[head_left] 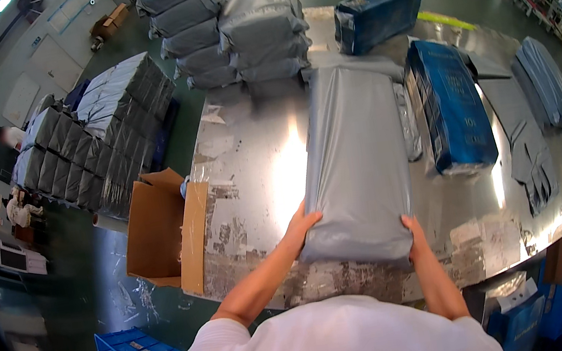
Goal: The person places blue packages into grey poly mailers on a metal table, seals them with clear tape, and stacks the finished packages. The person repeats this process for multiple items.
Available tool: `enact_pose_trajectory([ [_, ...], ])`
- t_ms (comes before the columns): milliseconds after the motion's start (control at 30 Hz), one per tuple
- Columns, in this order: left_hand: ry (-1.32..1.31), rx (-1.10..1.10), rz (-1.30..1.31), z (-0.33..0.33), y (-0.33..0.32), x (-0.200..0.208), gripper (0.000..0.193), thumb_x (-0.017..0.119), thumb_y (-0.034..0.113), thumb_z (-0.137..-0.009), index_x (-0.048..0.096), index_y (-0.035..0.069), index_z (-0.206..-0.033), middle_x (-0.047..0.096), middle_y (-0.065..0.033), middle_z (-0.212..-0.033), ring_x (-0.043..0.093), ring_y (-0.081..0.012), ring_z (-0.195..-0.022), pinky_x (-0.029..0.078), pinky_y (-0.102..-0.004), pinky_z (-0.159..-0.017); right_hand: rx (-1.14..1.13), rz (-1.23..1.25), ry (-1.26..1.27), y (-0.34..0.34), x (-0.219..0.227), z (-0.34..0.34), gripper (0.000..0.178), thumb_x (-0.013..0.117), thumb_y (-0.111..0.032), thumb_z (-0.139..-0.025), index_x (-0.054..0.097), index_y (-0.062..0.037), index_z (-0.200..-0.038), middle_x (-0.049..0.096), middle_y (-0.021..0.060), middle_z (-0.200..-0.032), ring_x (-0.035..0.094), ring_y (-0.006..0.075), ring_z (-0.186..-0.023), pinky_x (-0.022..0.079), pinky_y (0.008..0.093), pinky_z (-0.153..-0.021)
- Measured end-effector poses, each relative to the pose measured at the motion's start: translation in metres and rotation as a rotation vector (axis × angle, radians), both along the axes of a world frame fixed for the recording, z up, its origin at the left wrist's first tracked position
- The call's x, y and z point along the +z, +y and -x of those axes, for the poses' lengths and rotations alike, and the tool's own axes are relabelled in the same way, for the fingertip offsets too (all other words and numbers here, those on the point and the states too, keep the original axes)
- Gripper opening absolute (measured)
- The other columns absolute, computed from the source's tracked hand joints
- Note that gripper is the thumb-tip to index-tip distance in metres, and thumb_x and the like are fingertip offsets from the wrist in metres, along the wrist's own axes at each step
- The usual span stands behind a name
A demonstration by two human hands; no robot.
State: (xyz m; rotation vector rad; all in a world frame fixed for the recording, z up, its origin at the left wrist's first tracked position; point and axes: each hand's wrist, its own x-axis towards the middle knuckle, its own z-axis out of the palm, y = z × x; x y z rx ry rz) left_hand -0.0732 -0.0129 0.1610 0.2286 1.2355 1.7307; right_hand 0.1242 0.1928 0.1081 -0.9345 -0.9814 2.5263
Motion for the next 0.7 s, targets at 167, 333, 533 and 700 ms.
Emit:
enact_pose_trajectory([
  [167, 0.27, 0.096, -0.093, 0.043, 0.002, 0.03, 0.071, 0.058, 0.02, -0.076, 0.023, -0.002, -0.133, 0.041, -0.0132, -0.124, 0.042, -0.0204, -0.112, 0.033, -0.0312, -0.094, -0.038, -0.27, 0.18, 0.01, 0.046, 0.05, 0.068, 0.056, -0.016, -0.072, 0.025, -0.0052, -0.131, 0.043, 0.0169, -0.12, 0.05, 0.0293, -0.104, 0.044, 0.0386, -0.085],
  [333, 0.399, 0.308, -0.188, 0.177, 0.048, 0.109, 0.067, 0.062, 0.024, -0.073, 0.031, 0.003, -0.129, 0.052, -0.0102, -0.105, 0.054, -0.0179, -0.09, 0.046, -0.0305, -0.076, 0.045, -0.388, 0.359, 0.069, 0.145, 0.209, 0.068, 0.055, -0.018, -0.073, 0.026, -0.007, -0.132, 0.047, 0.0155, -0.116, 0.052, 0.0251, -0.1, 0.045, 0.0365, -0.082],
  [533, 0.503, 0.457, -0.152, 0.35, 0.136, 0.241, 0.043, 0.059, 0.042, -0.073, 0.053, 0.011, -0.103, 0.058, -0.0087, -0.096, 0.056, -0.0222, -0.08, 0.045, -0.0354, -0.071, 0.142, -0.537, 0.643, 0.176, 0.264, 0.414, 0.049, 0.048, -0.035, -0.081, 0.045, -0.0044, -0.12, 0.056, 0.0111, -0.106, 0.055, 0.0226, -0.094, 0.044, 0.0338, -0.083],
  [700, 0.238, 1.04, -0.209, 0.451, 0.163, 0.143, 0.034, 0.044, 0.029, -0.082, 0.052, -0.001, -0.092, 0.053, -0.0088, -0.081, 0.053, -0.0217, -0.068, 0.044, -0.0309, -0.064, 0.324, -0.78, 0.583, 0.211, 0.202, 0.489, 0.054, 0.029, -0.048, -0.088, 0.049, -0.0032, -0.111, 0.057, 0.0097, -0.102, 0.054, 0.0193, -0.088, 0.04, 0.0316, -0.08],
])
